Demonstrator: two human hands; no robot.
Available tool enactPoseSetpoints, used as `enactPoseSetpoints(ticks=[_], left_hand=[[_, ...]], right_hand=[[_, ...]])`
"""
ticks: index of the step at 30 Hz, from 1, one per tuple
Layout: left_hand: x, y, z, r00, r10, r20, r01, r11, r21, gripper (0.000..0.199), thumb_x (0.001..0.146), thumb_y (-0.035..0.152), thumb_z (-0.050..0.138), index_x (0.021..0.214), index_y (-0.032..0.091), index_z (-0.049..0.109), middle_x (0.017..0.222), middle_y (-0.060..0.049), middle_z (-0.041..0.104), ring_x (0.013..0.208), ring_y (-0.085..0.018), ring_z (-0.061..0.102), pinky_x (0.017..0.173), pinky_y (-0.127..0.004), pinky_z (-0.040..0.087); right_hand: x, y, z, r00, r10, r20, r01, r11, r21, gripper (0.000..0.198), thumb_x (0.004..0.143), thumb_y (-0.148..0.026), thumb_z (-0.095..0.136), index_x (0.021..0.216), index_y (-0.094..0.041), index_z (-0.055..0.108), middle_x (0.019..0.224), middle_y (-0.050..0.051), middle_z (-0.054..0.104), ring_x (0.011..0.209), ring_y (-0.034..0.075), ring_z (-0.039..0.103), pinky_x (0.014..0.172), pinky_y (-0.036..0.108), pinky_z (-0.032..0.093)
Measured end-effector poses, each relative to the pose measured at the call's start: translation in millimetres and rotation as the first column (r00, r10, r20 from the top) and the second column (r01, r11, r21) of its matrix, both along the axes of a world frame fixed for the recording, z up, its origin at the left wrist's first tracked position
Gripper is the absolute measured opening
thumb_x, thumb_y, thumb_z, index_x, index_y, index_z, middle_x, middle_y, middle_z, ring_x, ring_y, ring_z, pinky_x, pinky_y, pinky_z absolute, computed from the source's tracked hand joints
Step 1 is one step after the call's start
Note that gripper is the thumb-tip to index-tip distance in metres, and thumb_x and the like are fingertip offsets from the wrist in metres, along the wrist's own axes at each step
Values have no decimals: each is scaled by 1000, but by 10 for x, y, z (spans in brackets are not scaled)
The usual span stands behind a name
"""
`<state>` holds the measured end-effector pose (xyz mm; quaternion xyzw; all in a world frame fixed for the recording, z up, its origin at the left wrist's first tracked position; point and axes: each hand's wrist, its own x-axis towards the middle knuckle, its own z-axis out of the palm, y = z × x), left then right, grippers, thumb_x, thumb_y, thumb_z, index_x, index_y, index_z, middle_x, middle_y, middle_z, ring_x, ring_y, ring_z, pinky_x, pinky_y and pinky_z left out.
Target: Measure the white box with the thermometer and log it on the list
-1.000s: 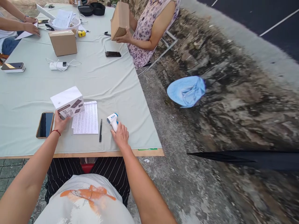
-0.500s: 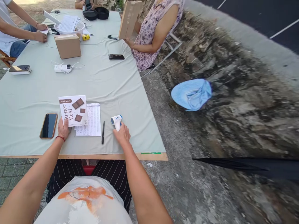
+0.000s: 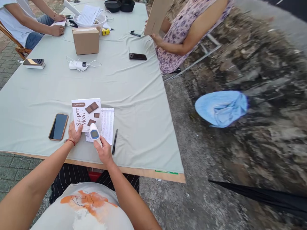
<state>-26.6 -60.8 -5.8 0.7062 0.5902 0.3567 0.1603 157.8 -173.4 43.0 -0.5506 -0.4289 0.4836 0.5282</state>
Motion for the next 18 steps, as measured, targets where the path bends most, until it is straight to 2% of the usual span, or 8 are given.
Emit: enactPoseSetpoints(ticks=[6, 18], left_hand=[[18, -37, 2, 999, -20, -40, 20, 1000, -10, 73, 92, 69, 26, 129, 13, 53, 112, -19, 63, 105, -33, 57, 95, -50, 41], [41, -65, 74, 1000, -25, 10, 25, 1000, -14, 71, 91, 70, 30, 135, 17, 50, 119, -16, 62, 108, -32, 57, 96, -48, 41]], right_hand=[[-89, 171, 71, 999, 23, -34, -25, 997, -75, 37, 82, -57, 57, 78, -20, 58, 63, -3, 52, 64, 15, 48, 65, 28, 42], [-90, 142, 79, 998, 32, -49, -36, 995, -98, 41, 83, -61, 56, 73, -22, 54, 61, -3, 51, 60, 14, 45, 59, 26, 39]])
